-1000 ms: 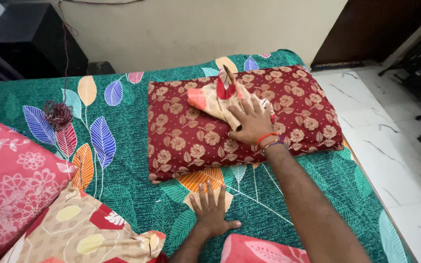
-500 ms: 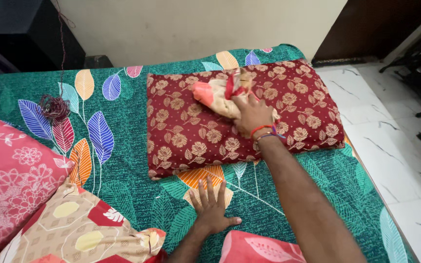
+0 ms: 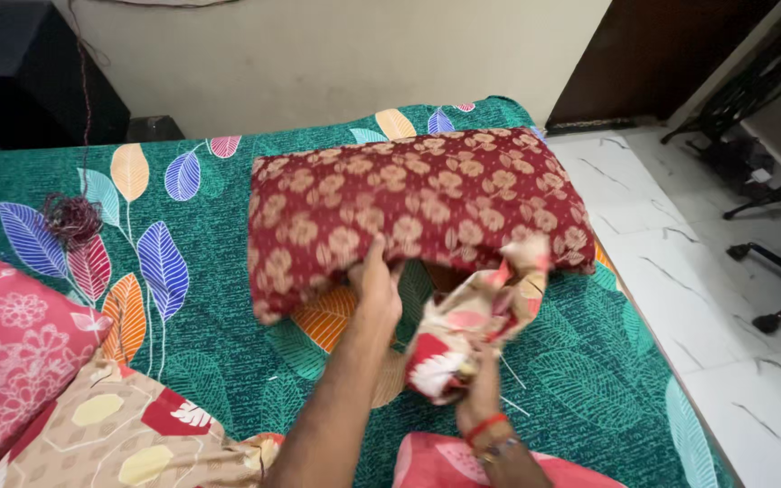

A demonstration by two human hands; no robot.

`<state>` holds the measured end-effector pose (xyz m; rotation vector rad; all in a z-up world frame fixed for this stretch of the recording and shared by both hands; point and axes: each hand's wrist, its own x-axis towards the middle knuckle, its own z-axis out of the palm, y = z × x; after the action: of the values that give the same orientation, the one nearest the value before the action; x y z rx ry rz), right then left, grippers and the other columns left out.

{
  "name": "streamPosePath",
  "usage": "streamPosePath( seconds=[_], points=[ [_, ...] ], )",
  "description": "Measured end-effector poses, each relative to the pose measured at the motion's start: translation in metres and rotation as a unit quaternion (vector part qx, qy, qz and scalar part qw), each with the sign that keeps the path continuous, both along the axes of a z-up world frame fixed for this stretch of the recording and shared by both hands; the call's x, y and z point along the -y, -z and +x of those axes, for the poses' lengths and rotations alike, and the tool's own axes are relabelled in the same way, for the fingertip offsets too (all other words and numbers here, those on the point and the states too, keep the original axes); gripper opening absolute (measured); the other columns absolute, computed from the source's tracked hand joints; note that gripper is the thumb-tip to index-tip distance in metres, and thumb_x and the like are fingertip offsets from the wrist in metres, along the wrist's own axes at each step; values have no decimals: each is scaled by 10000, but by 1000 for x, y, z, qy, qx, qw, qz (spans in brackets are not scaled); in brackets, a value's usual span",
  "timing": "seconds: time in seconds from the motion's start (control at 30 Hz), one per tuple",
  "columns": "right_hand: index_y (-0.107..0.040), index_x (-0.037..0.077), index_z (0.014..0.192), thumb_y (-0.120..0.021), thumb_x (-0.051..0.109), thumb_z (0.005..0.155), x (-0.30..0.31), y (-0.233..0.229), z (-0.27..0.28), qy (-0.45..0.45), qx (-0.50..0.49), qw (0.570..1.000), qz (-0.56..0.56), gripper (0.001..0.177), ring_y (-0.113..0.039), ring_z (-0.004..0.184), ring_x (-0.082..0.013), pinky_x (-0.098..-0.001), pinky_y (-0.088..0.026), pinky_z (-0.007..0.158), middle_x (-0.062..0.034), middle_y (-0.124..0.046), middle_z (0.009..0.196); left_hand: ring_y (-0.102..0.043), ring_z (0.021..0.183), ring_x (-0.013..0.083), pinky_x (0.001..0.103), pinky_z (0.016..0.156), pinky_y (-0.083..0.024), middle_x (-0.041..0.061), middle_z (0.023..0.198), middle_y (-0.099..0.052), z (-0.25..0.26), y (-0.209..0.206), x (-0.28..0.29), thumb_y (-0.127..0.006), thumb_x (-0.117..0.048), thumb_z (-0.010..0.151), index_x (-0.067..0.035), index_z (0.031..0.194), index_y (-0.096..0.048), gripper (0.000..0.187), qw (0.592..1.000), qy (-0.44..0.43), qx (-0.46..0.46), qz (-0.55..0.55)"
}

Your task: The person puts a patterned pillowcase onto a pillow on a bed by hand, sliding the pillow inside the fabric and smoothing it out.

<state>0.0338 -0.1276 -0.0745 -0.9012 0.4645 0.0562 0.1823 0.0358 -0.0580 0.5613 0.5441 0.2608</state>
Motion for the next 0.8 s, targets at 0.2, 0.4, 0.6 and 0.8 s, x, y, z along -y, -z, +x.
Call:
streamPosePath(
  seconds=[0.2,0.4,0.6,0.8],
  points=[
    [-556,78,1335,-525,220,1053,-80,43,172,17,174,954,242,317,-666,1066,-220,-344,-595,871,-94,-686,1207,-696,1020,240,423,796,-669,120,1181,-681,27,-82,-26,-690,-115,924,8,1207,-618,317,998,31,-3,46],
    [-530,37,1359,-526,230,1043,-56,57,218,-207,232,947,80,370,-633,1213,-280,-453,-536,1072,-133,-647,1330,-686,1052,267,465,785,-658,124,1235,-656,6,-55,-30,-683,-115,926,-34,1310,-557,412,995,38,-20,84],
    [-403,90,1492,-582,134,957,-26,50,133,18,100,995,17,566,-611,1229,-256,-402,-540,1009,-120,-573,1421,-723,992,327,516,727,-665,112,1296,-640,-47,73,-14,-693,-189,925,-133,1390,-487,511,985,97,-113,87],
    [-307,37,1455,-530,-38,901,8,58,53,-4,112,994,6,602,-567,1343,-303,-362,-489,1101,-233,-559,1433,-733,929,289,350,661,-580,67,1149,-740,-60,94,-10,-684,-308,955,-124,1320,-572,423,975,144,-103,138]
  ],
)
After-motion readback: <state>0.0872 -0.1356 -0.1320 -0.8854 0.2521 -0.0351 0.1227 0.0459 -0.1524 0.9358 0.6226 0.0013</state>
